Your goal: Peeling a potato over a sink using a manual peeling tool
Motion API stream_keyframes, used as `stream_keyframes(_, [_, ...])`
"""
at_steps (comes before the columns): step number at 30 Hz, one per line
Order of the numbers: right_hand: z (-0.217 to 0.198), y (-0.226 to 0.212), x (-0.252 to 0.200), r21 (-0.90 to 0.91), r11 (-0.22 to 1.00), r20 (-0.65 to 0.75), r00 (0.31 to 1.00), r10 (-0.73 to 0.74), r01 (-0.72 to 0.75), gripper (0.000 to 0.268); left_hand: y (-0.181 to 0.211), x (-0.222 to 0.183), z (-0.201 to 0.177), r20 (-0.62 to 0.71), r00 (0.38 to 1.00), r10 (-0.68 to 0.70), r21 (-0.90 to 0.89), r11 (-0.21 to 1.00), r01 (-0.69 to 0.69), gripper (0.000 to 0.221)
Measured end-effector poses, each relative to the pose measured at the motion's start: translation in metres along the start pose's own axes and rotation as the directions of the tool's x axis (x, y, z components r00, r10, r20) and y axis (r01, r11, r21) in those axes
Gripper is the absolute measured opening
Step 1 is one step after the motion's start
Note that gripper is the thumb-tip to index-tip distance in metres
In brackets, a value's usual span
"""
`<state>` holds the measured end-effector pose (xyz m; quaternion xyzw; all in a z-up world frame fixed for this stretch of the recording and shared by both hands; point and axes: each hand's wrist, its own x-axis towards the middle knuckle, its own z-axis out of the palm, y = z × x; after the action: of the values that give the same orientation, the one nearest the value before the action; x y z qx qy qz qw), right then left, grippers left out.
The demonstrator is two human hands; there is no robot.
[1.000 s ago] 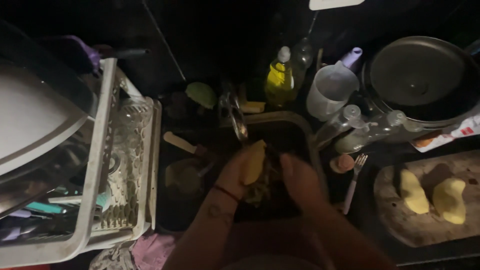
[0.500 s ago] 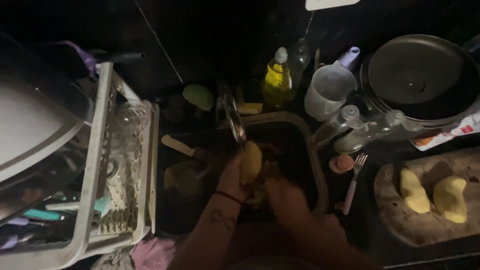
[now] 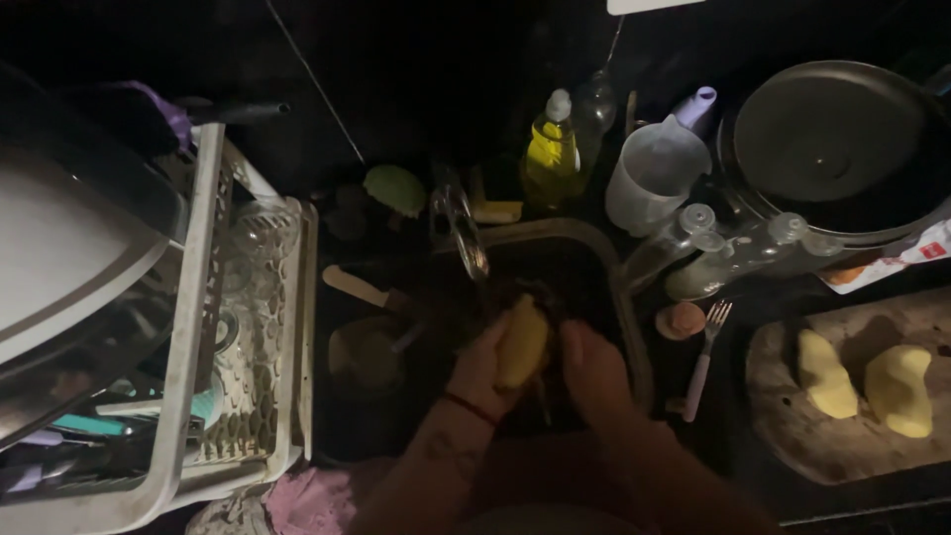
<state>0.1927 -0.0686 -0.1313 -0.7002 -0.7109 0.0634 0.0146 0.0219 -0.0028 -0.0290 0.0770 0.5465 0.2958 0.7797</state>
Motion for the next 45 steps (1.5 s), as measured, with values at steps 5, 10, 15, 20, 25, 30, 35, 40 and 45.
stream_keyframes(5, [-0.014, -0.048, -0.052, 0.555, 0.827, 0.049, 0.996, 0.068, -0.084, 0.042, 0.017, 0.036, -0.033, 0.182, 0.834, 0.521, 0.834, 0.368, -0.412, 0.072])
stream_keyframes(10, [-0.040, -0.009, 0.003, 0.466, 0.865, 0.009, 0.978, 0.209, -0.189, 0.032, 0.031, -0.018, -0.012, 0.171, 0.881, 0.441, 0.863, 0.365, -0.350, 0.069])
stream_keyframes(15, [-0.143, -0.017, 0.037, 0.593, 0.660, 0.271, 0.887, 0.375, -0.460, 0.059, 0.015, 0.003, -0.022, 0.449, 0.763, 0.465, 0.835, 0.084, -0.543, 0.108])
stream_keyframes(20, [-0.049, -0.023, -0.001, 0.209, 0.978, -0.059, 0.998, 0.006, 0.007, 0.031, 0.049, -0.037, 0.009, 0.082, 0.956, 0.282, 0.960, 0.234, -0.152, 0.042])
stream_keyframes(25, [-0.049, -0.045, -0.028, 0.354, 0.926, 0.219, 0.974, 0.054, -0.131, 0.026, 0.014, 0.039, -0.028, 0.166, 0.872, 0.460, 0.908, 0.275, -0.318, 0.057])
stream_keyframes(30, [-0.128, -0.044, 0.011, -0.462, 0.886, 0.416, 0.892, 0.176, 0.041, 0.051, -0.037, 0.165, -0.063, 0.064, 0.884, 0.463, 0.768, 0.543, -0.340, 0.077])
stream_keyframes(35, [-0.142, -0.062, -0.014, 0.536, 0.749, 0.212, 0.921, 0.327, -0.389, 0.053, -0.057, 0.292, -0.060, 0.049, 0.990, 0.135, -0.004, 0.991, -0.135, 0.092])
stream_keyframes(40, [-0.053, -0.059, -0.034, -0.178, 0.984, 0.315, 0.947, 0.068, -0.011, 0.038, 0.023, 0.071, -0.035, 0.167, 0.885, 0.435, 0.675, 0.603, -0.424, 0.085])
stream_keyframes(45, [-0.012, 0.012, 0.001, -0.827, 0.160, 0.545, 0.838, -0.006, 0.539, 0.069, 0.050, -0.042, -0.022, 0.440, 0.765, 0.471, 0.780, 0.221, -0.585, 0.086])
